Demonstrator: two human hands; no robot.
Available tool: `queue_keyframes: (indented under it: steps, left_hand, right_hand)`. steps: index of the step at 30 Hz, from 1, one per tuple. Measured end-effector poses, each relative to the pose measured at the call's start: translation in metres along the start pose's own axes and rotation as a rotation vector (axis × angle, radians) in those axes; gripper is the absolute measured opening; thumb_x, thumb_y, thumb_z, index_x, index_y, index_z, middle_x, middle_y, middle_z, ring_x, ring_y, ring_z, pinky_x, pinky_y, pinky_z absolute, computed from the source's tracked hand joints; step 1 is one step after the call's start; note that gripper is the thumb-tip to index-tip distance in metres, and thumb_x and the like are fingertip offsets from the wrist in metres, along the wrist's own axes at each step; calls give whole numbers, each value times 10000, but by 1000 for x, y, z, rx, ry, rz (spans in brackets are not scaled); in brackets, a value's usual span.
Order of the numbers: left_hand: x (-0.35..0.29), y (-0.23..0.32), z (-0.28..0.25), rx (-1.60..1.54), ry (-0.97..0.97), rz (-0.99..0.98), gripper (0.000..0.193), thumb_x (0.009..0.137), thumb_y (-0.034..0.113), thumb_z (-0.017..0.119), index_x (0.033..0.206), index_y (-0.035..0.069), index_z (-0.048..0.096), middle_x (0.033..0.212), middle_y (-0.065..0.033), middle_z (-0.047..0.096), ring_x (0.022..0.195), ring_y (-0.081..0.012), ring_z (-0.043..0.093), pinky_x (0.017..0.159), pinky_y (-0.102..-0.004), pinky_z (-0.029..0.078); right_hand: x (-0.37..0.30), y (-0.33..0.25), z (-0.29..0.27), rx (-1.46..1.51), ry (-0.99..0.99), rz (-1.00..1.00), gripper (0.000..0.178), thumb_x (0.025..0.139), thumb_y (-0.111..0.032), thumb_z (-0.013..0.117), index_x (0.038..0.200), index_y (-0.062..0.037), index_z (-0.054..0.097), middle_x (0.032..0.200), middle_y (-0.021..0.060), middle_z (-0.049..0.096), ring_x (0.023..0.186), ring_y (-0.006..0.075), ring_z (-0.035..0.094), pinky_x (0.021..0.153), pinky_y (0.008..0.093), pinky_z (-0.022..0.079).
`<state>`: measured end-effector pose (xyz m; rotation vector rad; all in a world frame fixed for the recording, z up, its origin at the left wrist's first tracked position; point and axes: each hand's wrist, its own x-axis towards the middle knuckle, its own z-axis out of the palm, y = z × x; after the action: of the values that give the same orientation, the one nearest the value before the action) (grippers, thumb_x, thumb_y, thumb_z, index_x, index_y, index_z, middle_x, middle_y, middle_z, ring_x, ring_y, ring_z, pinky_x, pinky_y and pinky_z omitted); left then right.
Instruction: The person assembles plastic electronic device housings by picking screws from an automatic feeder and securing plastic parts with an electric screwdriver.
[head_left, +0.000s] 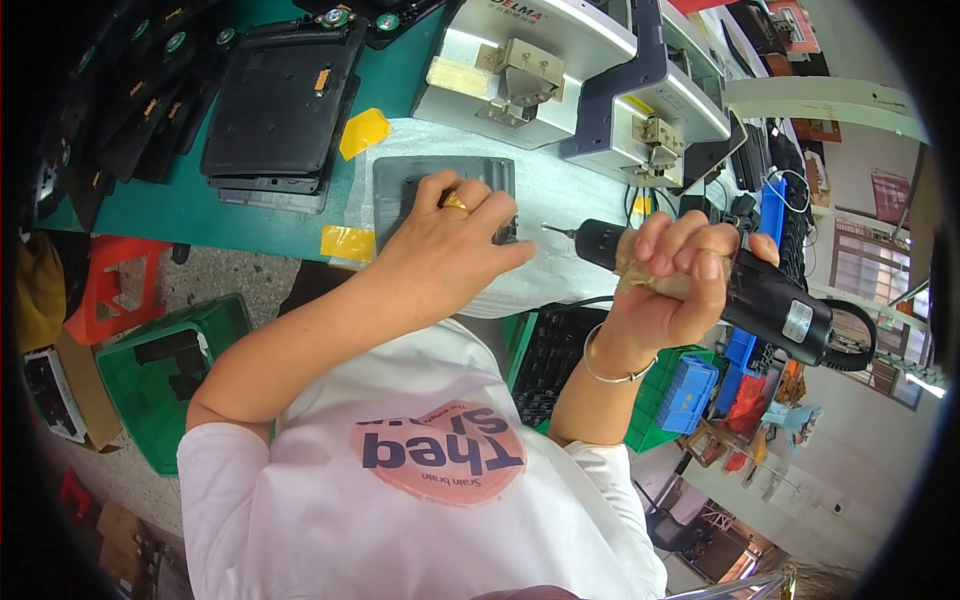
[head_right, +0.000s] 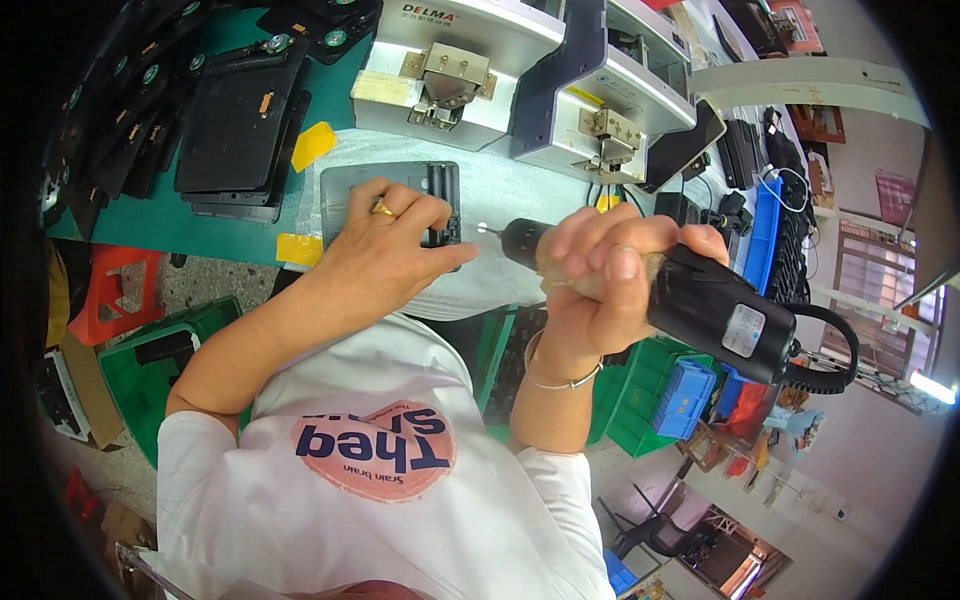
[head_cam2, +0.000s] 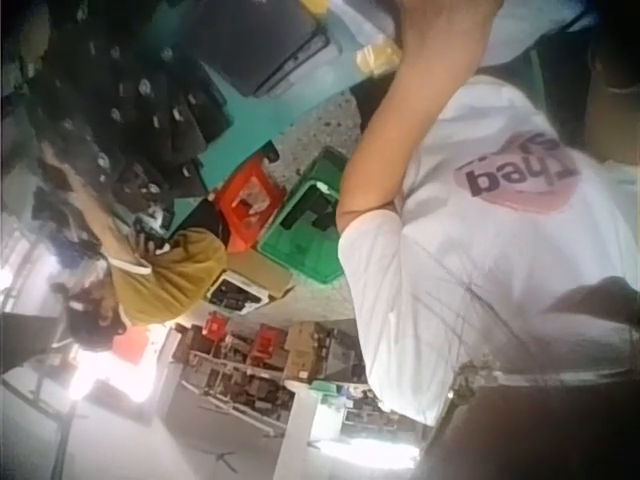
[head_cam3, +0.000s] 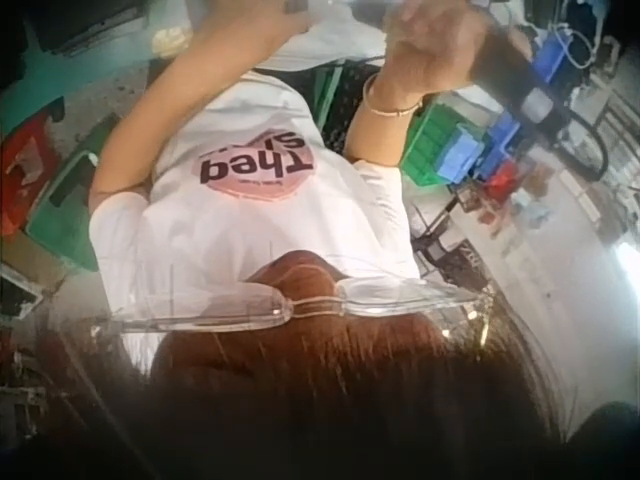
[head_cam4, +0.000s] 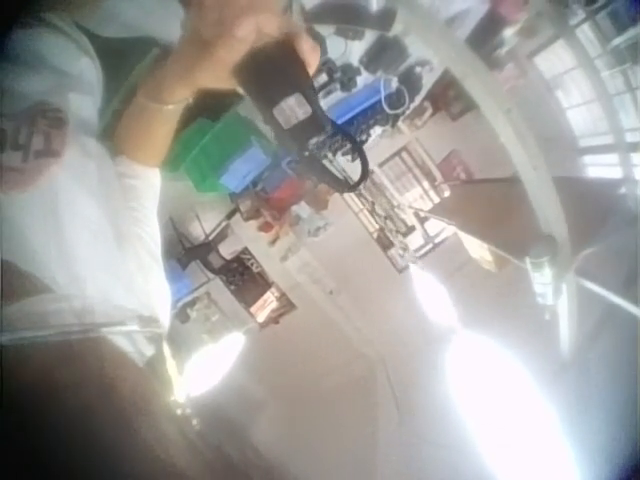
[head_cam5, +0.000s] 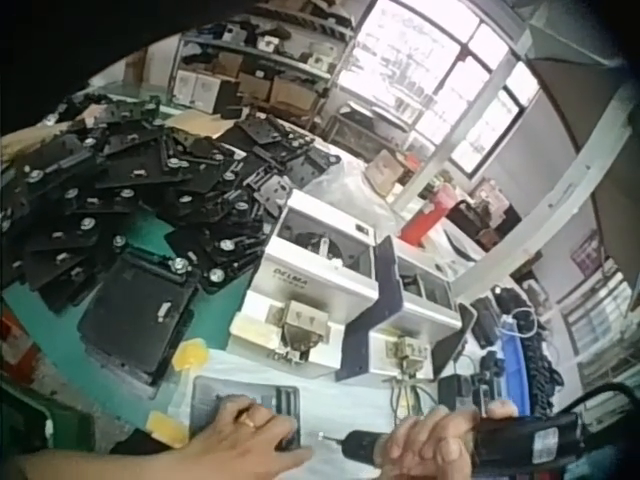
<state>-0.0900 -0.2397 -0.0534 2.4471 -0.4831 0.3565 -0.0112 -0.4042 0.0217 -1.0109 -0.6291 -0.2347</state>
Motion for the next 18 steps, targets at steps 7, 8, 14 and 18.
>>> queue_keyframes:
  steps: [7, 8, 14, 18]
  left_hand:
    - [-5, -7, -5, -104, 1, 29, 183, 757, 104, 612, 909, 177, 682, 986, -5, 533, 1025, -202, 503, 975, -454, 284]
    - [-9, -9, -6, -103, -8, 34, 183, 757, 104, 612, 909, 177, 682, 986, -5, 533, 1025, -202, 503, 975, -454, 284]
    - [-17, -11, -10, -174, 110, 0, 253, 696, 114, 742, 936, 185, 703, 964, 23, 586, 956, -192, 534, 928, -406, 297]
    - [-7, -7, -8, -150, 86, -59, 238, 723, 158, 756, 955, 164, 705, 955, 19, 583, 942, -193, 534, 931, -409, 287]
  right_hand:
    - [-3, -6, -15, 4, 51, -20, 476, 851, 0, 544, 1275, -122, 366, 679, 64, 483, 527, 175, 472, 455, 331, 451]
    - [-4, -7, -14, -9, 47, -10, 481, 851, 1, 543, 1279, -123, 362, 678, 65, 482, 527, 175, 469, 455, 331, 449]
    - [-6, -8, -12, 19, 32, -12, 480, 853, 2, 536, 1280, -123, 356, 667, 68, 478, 525, 181, 462, 450, 340, 448]
    - [-7, -8, -11, 36, 27, -1, 471, 854, -1, 535, 1273, -121, 356, 664, 68, 475, 524, 184, 461, 449, 343, 448]
